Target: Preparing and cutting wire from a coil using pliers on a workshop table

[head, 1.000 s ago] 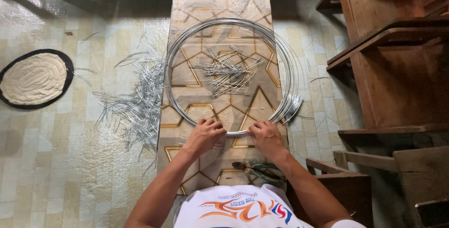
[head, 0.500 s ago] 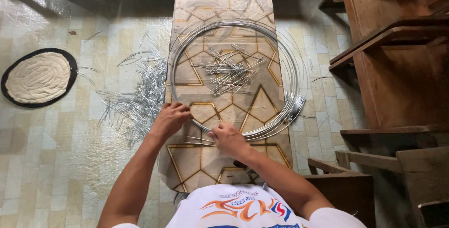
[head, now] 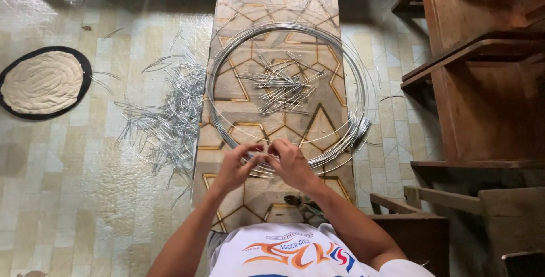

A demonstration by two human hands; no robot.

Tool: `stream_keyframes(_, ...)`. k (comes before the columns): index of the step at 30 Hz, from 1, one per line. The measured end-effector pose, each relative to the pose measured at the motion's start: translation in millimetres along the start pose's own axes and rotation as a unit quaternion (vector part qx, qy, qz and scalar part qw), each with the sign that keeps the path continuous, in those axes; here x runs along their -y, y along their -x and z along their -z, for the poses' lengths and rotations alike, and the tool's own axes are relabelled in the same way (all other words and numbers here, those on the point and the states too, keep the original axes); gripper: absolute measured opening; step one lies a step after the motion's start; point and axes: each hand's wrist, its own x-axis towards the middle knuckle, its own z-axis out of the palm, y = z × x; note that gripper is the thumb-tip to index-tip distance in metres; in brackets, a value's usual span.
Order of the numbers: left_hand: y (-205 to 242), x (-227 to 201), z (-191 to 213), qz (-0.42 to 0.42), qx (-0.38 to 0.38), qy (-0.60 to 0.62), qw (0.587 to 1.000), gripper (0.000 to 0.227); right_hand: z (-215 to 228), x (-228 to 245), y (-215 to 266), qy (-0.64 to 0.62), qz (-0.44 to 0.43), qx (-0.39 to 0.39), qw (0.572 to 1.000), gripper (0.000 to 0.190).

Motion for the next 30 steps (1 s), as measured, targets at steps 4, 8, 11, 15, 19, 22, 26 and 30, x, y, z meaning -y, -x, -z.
stream_keyframes(4,3,-12,-35,0.076,-0.078,0.201,0.974,0.014,21,18,8,0.008,-0.007,0.006,1.000,0.015)
stream_keyframes(8,2,-6,-26,0.111,-0.142,0.214,0.960,0.015,45,2,19,0.107,0.040,0.068,0.991,0.031)
stream_keyframes(11,-1,12,-10,0.144,-0.207,0.283,0.925,0.017,66,-20,30,0.223,0.080,0.057,0.970,0.037)
stream_keyframes(15,-8,45,10,0.139,-0.286,0.406,0.857,0.015,63,-37,49,0.263,0.141,-0.010,0.955,0.010)
stream_keyframes(19,-14,16,1,0.143,-0.291,0.399,0.858,0.021,53,-31,62,0.230,0.161,-0.014,0.960,0.010)
stream_keyframes(22,-10,18,-19,0.189,-0.307,0.348,0.866,0.038,47,-33,61,0.216,0.152,-0.061,0.962,0.019)
stream_keyframes(26,-1,8,-50,0.002,-0.116,-0.214,0.970,0.049,50,-12,51,0.215,0.142,-0.105,0.960,0.021)
stream_keyframes(30,-4,4,-65,-0.124,0.093,-0.502,0.851,0.116,42,-18,46,0.225,0.146,-0.105,0.958,0.018)
